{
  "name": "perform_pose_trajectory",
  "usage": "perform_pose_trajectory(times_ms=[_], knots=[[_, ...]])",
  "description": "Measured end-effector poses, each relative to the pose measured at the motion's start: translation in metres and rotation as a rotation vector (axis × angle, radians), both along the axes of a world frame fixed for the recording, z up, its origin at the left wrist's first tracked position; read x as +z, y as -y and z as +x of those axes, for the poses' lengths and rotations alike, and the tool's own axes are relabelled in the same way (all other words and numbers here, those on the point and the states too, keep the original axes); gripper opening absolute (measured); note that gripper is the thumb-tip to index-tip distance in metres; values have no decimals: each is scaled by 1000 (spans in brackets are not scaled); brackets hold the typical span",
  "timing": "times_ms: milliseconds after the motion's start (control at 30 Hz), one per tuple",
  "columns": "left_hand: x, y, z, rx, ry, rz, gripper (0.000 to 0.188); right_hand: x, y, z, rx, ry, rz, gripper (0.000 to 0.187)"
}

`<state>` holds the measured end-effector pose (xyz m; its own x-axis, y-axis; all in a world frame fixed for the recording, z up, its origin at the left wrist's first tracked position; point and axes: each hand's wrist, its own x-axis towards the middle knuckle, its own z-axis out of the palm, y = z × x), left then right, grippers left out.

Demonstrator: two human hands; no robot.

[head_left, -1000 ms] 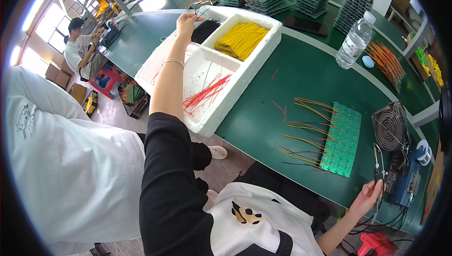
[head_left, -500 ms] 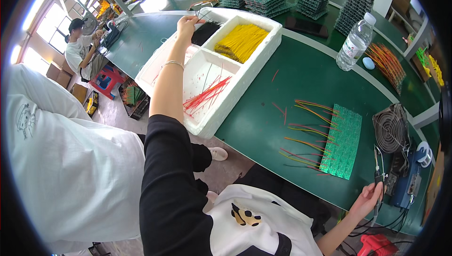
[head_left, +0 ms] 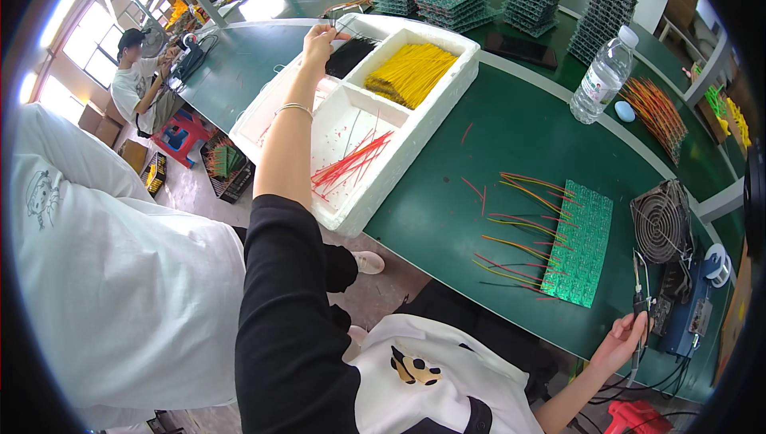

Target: The person solders wires onto a circuit board using a soldering iron, then picks wires from a divided tray and solders them onto the board.

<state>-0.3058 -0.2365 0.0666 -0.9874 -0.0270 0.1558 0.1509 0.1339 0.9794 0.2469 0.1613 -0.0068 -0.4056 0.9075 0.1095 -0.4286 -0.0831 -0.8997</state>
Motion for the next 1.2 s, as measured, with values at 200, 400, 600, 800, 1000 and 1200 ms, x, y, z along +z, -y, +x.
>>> perform_pose_trajectory(times_ms=[200, 400, 600, 800, 1000, 1200], knots=[[-1, -2, -2, -3, -5, -56, 9, 1, 1, -4, 10, -5, 32, 7], [-5, 8, -7, 22, 5, -73, 10, 1, 4, -6, 5, -3, 13, 6], [-41, 9, -59, 200, -308, -349, 14, 1, 6, 6, -47, -16, 8, 7], [2, 26, -52, 385, -337, -369, 31, 8, 5, -7, 55, -52, 4, 8], [17, 24, -55, 218, -358, -244, 35, 15, 8, -15, 6, 13, 26, 15], [55, -121, 129, -293, -334, -247, 25, 26, 9, -11, 71, 31, 4, 17]])
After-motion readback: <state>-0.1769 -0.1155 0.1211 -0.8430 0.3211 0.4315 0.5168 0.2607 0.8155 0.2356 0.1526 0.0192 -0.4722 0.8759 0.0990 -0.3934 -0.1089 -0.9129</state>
